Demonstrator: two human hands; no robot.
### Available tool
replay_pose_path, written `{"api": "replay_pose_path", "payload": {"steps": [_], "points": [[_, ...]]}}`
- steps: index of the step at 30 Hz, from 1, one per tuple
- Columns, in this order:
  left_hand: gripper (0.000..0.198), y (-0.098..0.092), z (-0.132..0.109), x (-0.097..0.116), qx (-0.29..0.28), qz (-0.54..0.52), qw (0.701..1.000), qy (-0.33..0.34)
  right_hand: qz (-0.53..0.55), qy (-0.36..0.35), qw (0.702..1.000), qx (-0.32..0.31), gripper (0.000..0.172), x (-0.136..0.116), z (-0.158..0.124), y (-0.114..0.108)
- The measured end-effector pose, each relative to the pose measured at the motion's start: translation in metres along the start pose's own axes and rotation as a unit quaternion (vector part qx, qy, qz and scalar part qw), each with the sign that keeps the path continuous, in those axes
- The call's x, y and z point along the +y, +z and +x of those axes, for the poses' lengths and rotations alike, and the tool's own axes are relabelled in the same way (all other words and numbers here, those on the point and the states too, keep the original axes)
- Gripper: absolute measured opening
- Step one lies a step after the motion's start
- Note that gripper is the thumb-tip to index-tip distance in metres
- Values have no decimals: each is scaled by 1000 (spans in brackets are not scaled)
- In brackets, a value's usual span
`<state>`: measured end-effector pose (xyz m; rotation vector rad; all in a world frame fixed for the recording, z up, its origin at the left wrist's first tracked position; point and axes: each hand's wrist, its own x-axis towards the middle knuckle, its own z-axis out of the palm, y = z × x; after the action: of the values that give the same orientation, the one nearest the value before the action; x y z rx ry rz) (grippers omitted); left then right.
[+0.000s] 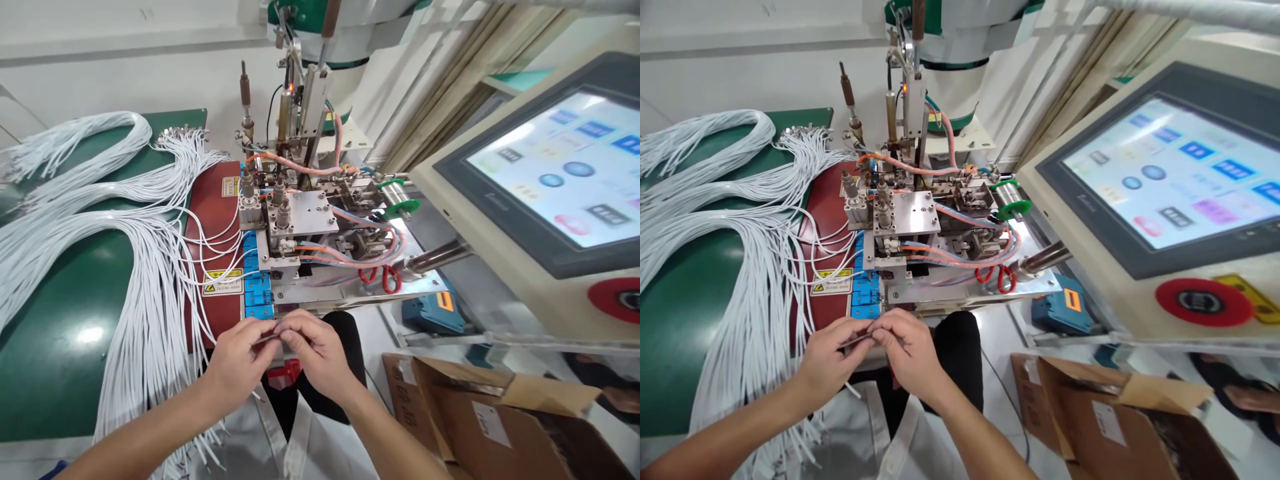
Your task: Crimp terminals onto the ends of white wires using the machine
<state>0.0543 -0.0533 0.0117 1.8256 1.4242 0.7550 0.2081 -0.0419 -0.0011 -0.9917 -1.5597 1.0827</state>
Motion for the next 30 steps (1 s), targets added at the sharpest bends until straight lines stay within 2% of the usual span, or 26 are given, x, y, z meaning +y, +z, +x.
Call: {"api": "replay_pose_path", "payload": {"steps": [2, 4, 7, 10, 14, 18, 20, 25, 30], "points": [[14, -2, 2, 1, -15, 0, 1000, 2, -59, -68, 996, 6, 15, -1, 2, 1], [16, -5, 4, 3, -40, -32, 998, -30, -88, -105, 990, 15, 16, 0, 2, 4], [20, -11, 8, 5, -67, -103, 988, -89, -52, -65, 993, 78, 16, 2, 1, 12], [21, -16, 9, 3, -77, -143, 982, -93, -18, 2, 988, 156, 15, 4, -1, 18], [21, -16, 11, 1, -76, -125, 986, -75, -58, 0, 990, 127, 8, 1, -2, 22], [17, -14, 12, 0, -58, -151, 977, -142, -65, -6, 992, 108, 10, -3, 0, 23], [17, -15, 12, -1, -56, -187, 967, -166, -33, 26, 993, 108, 11, -3, 1, 24], [22, -18, 11, -6, -62, -224, 960, -154, 64, 119, 982, 130, 13, 0, 0, 29], [21, -18, 10, -4, -50, -239, 955, -168, 30, 88, 985, 145, 8, -1, 1, 29]]}}
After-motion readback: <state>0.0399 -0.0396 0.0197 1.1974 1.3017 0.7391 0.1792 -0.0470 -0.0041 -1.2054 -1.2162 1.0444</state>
